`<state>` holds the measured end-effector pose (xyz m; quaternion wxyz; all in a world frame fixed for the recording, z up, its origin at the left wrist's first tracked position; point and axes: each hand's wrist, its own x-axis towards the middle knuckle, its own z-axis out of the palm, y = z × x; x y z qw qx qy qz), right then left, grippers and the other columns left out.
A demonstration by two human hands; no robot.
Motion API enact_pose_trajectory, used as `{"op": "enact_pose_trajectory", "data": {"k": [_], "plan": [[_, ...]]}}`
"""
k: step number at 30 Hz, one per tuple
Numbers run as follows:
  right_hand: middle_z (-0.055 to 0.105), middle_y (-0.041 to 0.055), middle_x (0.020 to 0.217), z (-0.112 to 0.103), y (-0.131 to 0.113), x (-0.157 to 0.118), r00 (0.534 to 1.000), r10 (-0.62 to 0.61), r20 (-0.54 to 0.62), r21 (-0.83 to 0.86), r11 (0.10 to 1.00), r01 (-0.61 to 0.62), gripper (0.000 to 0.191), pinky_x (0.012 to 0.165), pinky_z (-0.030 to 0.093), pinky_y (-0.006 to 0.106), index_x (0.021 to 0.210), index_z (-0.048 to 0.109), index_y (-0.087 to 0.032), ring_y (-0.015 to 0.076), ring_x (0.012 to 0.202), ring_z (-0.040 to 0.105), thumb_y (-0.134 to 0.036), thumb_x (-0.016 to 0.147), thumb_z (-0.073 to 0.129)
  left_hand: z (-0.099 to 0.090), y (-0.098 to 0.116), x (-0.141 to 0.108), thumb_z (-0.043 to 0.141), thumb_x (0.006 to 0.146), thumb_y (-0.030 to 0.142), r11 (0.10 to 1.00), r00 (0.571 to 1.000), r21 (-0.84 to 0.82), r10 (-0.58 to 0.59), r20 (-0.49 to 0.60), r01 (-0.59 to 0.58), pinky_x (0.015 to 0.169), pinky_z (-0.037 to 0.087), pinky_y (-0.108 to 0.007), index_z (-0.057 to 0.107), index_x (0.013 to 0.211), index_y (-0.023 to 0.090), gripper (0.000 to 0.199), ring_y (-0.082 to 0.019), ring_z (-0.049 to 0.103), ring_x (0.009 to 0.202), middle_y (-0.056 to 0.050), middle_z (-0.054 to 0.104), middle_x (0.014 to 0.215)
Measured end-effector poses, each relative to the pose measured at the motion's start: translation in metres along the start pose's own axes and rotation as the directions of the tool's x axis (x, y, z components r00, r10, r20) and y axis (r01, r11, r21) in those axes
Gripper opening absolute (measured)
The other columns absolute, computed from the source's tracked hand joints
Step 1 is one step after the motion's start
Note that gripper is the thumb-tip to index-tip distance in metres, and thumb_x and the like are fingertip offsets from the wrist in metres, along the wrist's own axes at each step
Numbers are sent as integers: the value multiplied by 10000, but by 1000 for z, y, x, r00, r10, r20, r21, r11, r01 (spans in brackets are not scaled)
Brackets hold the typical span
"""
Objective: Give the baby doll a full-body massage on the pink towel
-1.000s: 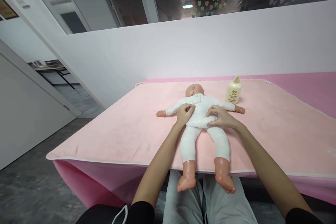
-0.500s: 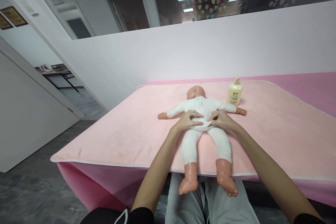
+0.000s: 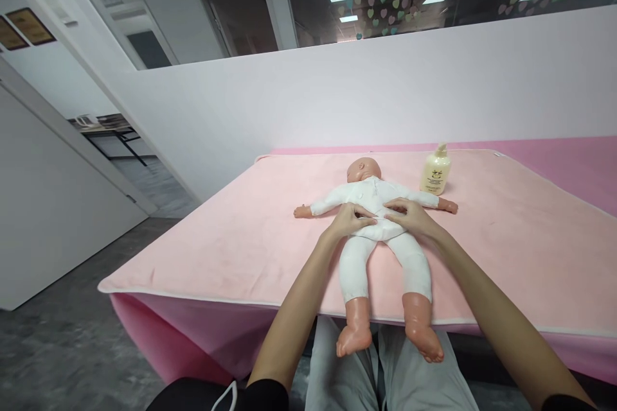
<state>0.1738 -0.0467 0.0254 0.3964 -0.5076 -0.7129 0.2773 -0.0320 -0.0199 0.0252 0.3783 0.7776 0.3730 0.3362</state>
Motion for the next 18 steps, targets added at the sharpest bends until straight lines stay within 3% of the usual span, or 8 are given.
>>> {"op": "enact_pose_trajectory", "data": {"k": [5, 9, 12, 14, 17, 18], "plan": [[687, 81, 1018, 0, -10, 6, 997, 4, 83, -167, 986, 10, 217, 846, 489, 350, 908, 713, -159, 225, 936, 637, -227, 712, 649, 0, 6, -2, 747, 632, 316, 1000, 1000, 12, -13, 0, 13, 617, 478, -247, 763, 780, 159, 216, -178, 649, 707, -59, 733, 774], [714, 64, 809, 10, -10, 16, 1000, -12, 19, -296, 955, 17, 87, 722, 484, 308, 704, 715, -173, 209, 771, 648, -177, 701, 628, 1, 6, -2, 749, 629, 334, 999, 999, 27, -42, -29, 43, 567, 453, -238, 763, 789, 153, 242, -166, 631, 658, -56, 731, 753], [710, 44, 740, 14, -7, 19, 999, -48, -19, -282, 958, 41, 98, 678, 474, 287, 639, 701, -186, 189, 707, 640, -173, 692, 620, 2, 3, 0, 691, 701, 350, 999, 998, 26, -21, -66, 22, 593, 461, -241, 758, 795, 153, 229, -167, 636, 684, -50, 731, 772], [708, 34, 723, 14, -6, 19, 999, -38, -24, -234, 972, 31, 86, 669, 474, 282, 610, 693, -189, 180, 684, 635, -184, 676, 638, 3, 1, 2, 621, 771, 352, 1000, 986, 26, -11, -166, 16, 626, 475, -253, 748, 859, 146, 257, -166, 638, 686, -49, 724, 757], [704, 34, 700, 11, -6, 20, 1000, 11, -22, -172, 985, -15, 86, 665, 473, 281, 582, 684, -183, 179, 674, 633, -204, 663, 664, 3, 0, 4, 562, 826, 319, 998, 920, 58, 17, -393, 6, 708, 498, -280, 710, 1001, 137, 292, -173, 649, 752, -67, 722, 833], [703, 35, 696, 10, -6, 20, 999, 24, -23, -158, 987, -27, 84, 666, 472, 282, 583, 684, -180, 180, 675, 633, -207, 660, 668, 2, -1, 5, 584, 814, 307, 996, 906, 91, 47, -421, -9, 763, 499, -292, 701, 1026, 141, 293, -185, 652, 828, -78, 719, 907]]}}
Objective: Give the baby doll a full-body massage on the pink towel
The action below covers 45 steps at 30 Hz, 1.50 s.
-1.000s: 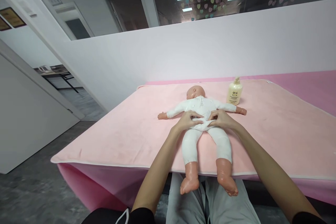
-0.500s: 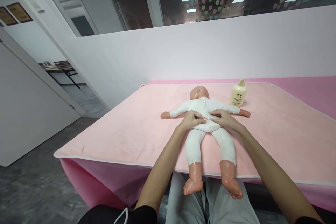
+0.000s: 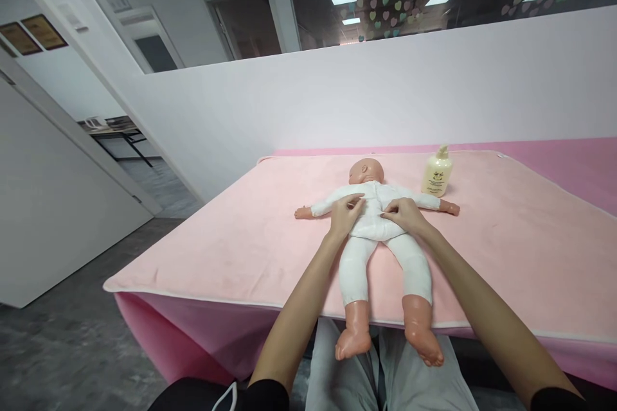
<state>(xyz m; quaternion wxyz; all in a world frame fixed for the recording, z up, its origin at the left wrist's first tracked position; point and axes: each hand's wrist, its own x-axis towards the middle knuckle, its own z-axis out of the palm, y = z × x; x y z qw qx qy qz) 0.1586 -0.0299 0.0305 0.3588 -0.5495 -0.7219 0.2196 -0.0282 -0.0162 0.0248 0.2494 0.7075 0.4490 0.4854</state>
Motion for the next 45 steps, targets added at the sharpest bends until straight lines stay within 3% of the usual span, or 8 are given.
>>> {"op": "enact_pose_trajectory", "data": {"k": [3, 7, 13, 20, 23, 31, 37, 45], "plan": [[703, 33, 697, -1, 0, 0, 1000, 9, 3, 29, 1000, -9, 68, 673, 471, 284, 597, 688, -179, 180, 678, 635, -200, 658, 667, -2, 0, 2, 680, 747, 303, 991, 988, 93, 87, 131, -99, 933, 450, -337, 694, 1059, 166, 341, -232, 601, 1052, -84, 680, 1099], [706, 45, 714, 0, 0, 0, 1000, 3, 20, 18, 1000, -3, 63, 674, 467, 286, 603, 687, -174, 185, 684, 636, -194, 661, 672, -2, 3, 8, 675, 758, 287, 973, 957, 207, 38, 288, -101, 915, 453, -344, 706, 1047, 157, 318, -256, 614, 1033, -80, 689, 1080], [710, 47, 792, 3, 1, -4, 999, -51, -3, -60, 997, 51, 146, 718, 460, 287, 684, 700, -180, 189, 755, 638, -261, 750, 598, 6, 3, 14, 647, 775, 217, 965, 963, 254, -4, 271, -67, 770, 481, -285, 744, 866, 163, 143, -198, 660, 830, -53, 731, 910], [567, 77, 1274, 4, 3, 0, 989, 2, -150, -232, 972, -37, 497, 906, 439, 334, 1288, 520, -193, 196, 981, 618, -197, 791, 523, 8, -4, 10, 650, 784, 213, 970, 978, 236, 5, 206, -54, 759, 482, -283, 744, 905, 182, 157, -194, 665, 827, -45, 731, 918], [571, 54, 1281, 2, 1, 10, 999, -11, -38, -336, 942, -2, 446, 966, 403, 325, 1219, 592, -193, 226, 1159, 536, -180, 775, 550, 8, -6, 10, 651, 786, 217, 967, 977, 242, 24, 213, -76, 782, 483, -290, 744, 927, 209, 169, -202, 661, 871, -38, 724, 957], [700, 63, 995, 10, 3, 30, 998, 40, -50, -429, 901, -57, 212, 803, 438, 276, 877, 742, -189, 209, 934, 628, -189, 820, 538, 6, -1, 10, 585, 840, 285, 918, 963, 356, 85, 258, -176, 757, 464, -298, 739, 958, 206, 209, -211, 645, 849, -46, 724, 952], [712, 54, 926, 16, 12, 30, 994, 13, -109, -331, 942, -49, 171, 804, 440, 247, 807, 740, -188, 171, 881, 637, -159, 792, 572, 12, 7, 10, 456, 905, 221, 834, 960, 507, 277, -43, -218, 888, 409, -346, 677, 1058, 184, 271, -212, 594, 960, -75, 694, 1012], [715, 56, 894, 18, 6, 29, 990, 33, -134, -324, 943, -75, 152, 765, 443, 259, 752, 724, -184, 187, 863, 636, -176, 777, 574, 17, -4, 26, 617, 790, 196, 857, 992, 505, 52, 118, -105, 961, 411, -362, 663, 1084, 175, 298, -236, 578, 1080, -77, 666, 1129]]}}
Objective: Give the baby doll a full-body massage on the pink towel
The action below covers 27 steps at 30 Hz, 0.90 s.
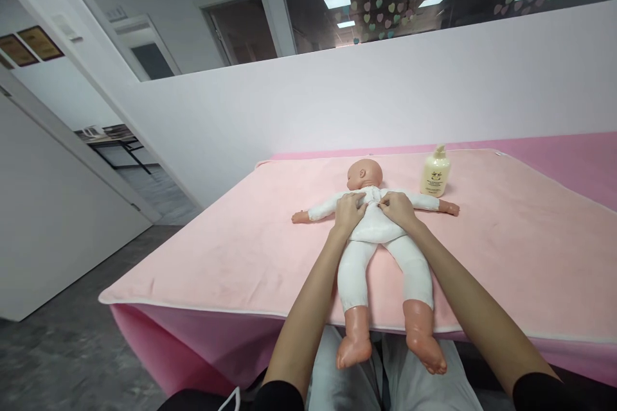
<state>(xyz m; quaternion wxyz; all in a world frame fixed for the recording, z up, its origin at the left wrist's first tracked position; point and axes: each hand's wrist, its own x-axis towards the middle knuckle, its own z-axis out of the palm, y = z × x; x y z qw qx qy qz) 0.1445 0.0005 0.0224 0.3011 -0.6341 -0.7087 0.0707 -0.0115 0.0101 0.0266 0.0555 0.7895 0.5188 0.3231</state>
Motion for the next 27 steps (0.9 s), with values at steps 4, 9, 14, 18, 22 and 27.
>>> {"op": "enact_pose_trajectory", "data": {"k": [4, 9, 14, 18, 22, 27], "plan": [[709, 68, 891, 0, -5, -5, 1000, 2, -17, -61, 998, -3, 166, 743, 445, 280, 756, 711, -184, 214, 860, 632, -166, 760, 546, 0, 4, 6, 587, 802, 169, 994, 996, 56, -91, 6, 90, 885, 437, -346, 699, 955, 172, 189, -227, 624, 960, -72, 707, 996], [690, 71, 973, 5, -1, -2, 966, 19, -258, 147, 989, 20, 286, 822, 459, 317, 940, 686, -191, 212, 924, 622, -232, 851, 417, 4, 1, 6, 595, 804, 172, 995, 995, 29, -95, -32, 96, 832, 442, -327, 702, 883, 182, 134, -213, 640, 899, -60, 718, 921], [646, 112, 1131, 13, 8, 11, 960, 25, -279, 195, 980, 32, 339, 953, 431, 352, 1103, 640, -139, 227, 1082, 582, -216, 804, 499, 8, -4, 3, 621, 788, 175, 993, 991, -36, -117, -61, 115, 818, 452, -315, 710, 859, 183, 114, -201, 647, 868, -56, 722, 885], [671, 97, 1102, 14, 11, 18, 997, 16, -76, 112, 994, -8, 312, 960, 431, 316, 1054, 681, -141, 219, 1055, 611, -216, 769, 579, 10, -3, 3, 638, 776, 177, 990, 988, -80, -125, -94, 118, 821, 462, -329, 716, 840, 185, 101, -207, 649, 858, -58, 722, 865], [697, 128, 1010, 13, 9, 24, 998, 54, -46, 3, 999, -54, 247, 862, 459, 286, 967, 716, -119, 227, 976, 642, -229, 800, 571, 13, -5, 3, 646, 766, 167, 987, 987, -123, -114, -114, 100, 833, 468, -350, 723, 830, 191, 103, -216, 644, 866, -49, 725, 877], [713, 137, 887, 13, 5, 27, 996, 60, -61, -92, 994, -66, 216, 739, 454, 269, 802, 740, -142, 215, 832, 662, -226, 823, 542, 18, -9, 2, 673, 747, 165, 975, 979, -202, -126, -159, 92, 841, 472, -351, 730, 836, 199, 111, -203, 635, 857, -38, 727, 881]]}}
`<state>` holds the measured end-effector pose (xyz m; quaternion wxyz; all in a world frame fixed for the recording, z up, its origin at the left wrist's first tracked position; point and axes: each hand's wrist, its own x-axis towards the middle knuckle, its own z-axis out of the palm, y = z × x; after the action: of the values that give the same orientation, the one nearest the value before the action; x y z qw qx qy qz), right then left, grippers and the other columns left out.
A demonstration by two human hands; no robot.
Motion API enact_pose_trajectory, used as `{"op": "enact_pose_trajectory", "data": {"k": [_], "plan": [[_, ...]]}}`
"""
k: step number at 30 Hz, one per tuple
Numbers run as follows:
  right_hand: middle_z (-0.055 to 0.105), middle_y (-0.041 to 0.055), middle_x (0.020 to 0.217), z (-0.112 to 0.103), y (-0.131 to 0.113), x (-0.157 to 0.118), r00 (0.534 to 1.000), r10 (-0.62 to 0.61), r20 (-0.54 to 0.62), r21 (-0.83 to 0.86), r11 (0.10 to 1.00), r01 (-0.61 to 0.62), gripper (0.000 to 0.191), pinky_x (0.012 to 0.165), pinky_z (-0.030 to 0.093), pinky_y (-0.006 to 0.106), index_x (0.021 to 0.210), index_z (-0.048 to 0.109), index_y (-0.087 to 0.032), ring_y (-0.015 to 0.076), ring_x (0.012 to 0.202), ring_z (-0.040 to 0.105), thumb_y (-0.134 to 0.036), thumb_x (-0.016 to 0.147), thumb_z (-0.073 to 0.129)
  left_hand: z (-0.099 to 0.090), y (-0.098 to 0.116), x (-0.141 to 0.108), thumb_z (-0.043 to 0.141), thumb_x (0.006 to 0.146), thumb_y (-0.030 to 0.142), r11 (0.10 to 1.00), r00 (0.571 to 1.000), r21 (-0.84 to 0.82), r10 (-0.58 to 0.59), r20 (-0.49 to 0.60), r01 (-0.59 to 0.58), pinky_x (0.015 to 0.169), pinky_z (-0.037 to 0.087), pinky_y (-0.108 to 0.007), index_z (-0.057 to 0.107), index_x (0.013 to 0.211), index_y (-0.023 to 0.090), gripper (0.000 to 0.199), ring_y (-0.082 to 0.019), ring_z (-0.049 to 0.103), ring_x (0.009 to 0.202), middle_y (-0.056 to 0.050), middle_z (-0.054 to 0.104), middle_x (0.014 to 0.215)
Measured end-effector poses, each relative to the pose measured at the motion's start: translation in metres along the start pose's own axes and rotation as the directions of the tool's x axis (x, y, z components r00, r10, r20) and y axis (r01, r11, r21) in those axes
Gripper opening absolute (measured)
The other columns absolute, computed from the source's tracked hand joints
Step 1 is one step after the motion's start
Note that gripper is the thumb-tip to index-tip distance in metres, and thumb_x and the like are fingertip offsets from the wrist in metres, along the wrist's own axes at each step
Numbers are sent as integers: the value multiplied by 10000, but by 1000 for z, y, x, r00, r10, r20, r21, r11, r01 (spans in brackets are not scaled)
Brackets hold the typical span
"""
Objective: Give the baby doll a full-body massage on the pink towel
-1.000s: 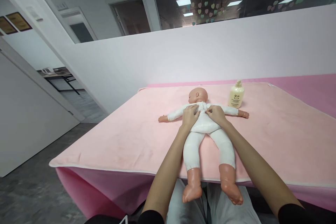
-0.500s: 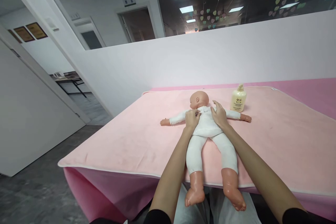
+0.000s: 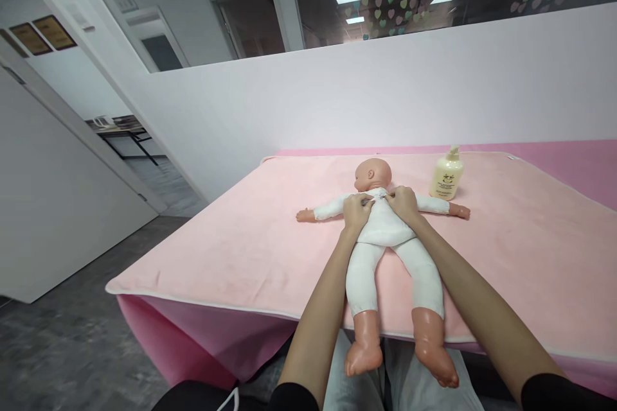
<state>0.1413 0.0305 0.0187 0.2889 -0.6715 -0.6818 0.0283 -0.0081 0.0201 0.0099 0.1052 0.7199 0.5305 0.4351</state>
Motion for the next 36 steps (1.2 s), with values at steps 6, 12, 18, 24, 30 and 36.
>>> {"op": "enact_pose_trajectory", "data": {"k": [6, 12, 18, 24, 30, 36], "plan": [[720, 96, 908, 1, 3, -6, 997, 60, -54, 182, 982, -49, 173, 777, 464, 268, 815, 749, -163, 208, 859, 666, -238, 796, 594, 2, -3, -3, 669, 747, 161, 982, 995, -182, -69, -65, 57, 858, 476, -332, 738, 818, 206, 109, -176, 635, 883, -30, 727, 895], [703, 61, 1018, 3, 5, -13, 993, 91, -75, 301, 951, -64, 228, 882, 448, 278, 956, 716, -171, 193, 966, 637, -282, 837, 557, 6, -7, -4, 655, 753, 175, 944, 983, -321, -126, -136, 77, 879, 477, -321, 733, 823, 187, 106, -166, 639, 889, -33, 726, 891], [641, 37, 1173, -1, 6, -26, 995, 55, -86, 343, 939, -22, 290, 970, 406, 285, 1089, 654, -192, 173, 1087, 578, -229, 870, 468, 7, -10, -3, 608, 772, 215, 914, 972, -393, -170, -160, 96, 897, 486, -325, 719, 859, 174, 147, -170, 642, 916, -45, 718, 934], [655, 47, 1122, -2, 15, -33, 977, 168, -134, 445, 891, -92, 265, 970, 413, 293, 1008, 663, -187, 171, 1061, 583, -203, 832, 466, 6, -12, -3, 564, 780, 228, 873, 957, -463, -249, -151, 154, 886, 498, -326, 706, 857, 161, 175, -173, 645, 918, -57, 714, 936], [684, 61, 1037, 3, 23, -28, 959, 250, -130, 560, 817, -138, 252, 949, 430, 301, 903, 672, -177, 180, 1011, 604, -205, 798, 445, 4, -14, -1, 541, 798, 242, 889, 967, -444, -201, -154, 114, 910, 482, -333, 698, 885, 159, 198, -174, 637, 942, -64, 709, 968], [698, 59, 1009, 5, 24, -27, 946, 303, -113, 622, 764, -170, 281, 931, 443, 312, 883, 681, -183, 188, 984, 618, -223, 771, 426, -3, -12, -5, 443, 829, 174, 935, 975, -347, -139, -172, 72, 924, 471, -337, 687, 903, 178, 255, -167, 627, 961, -43, 707, 976]]}}
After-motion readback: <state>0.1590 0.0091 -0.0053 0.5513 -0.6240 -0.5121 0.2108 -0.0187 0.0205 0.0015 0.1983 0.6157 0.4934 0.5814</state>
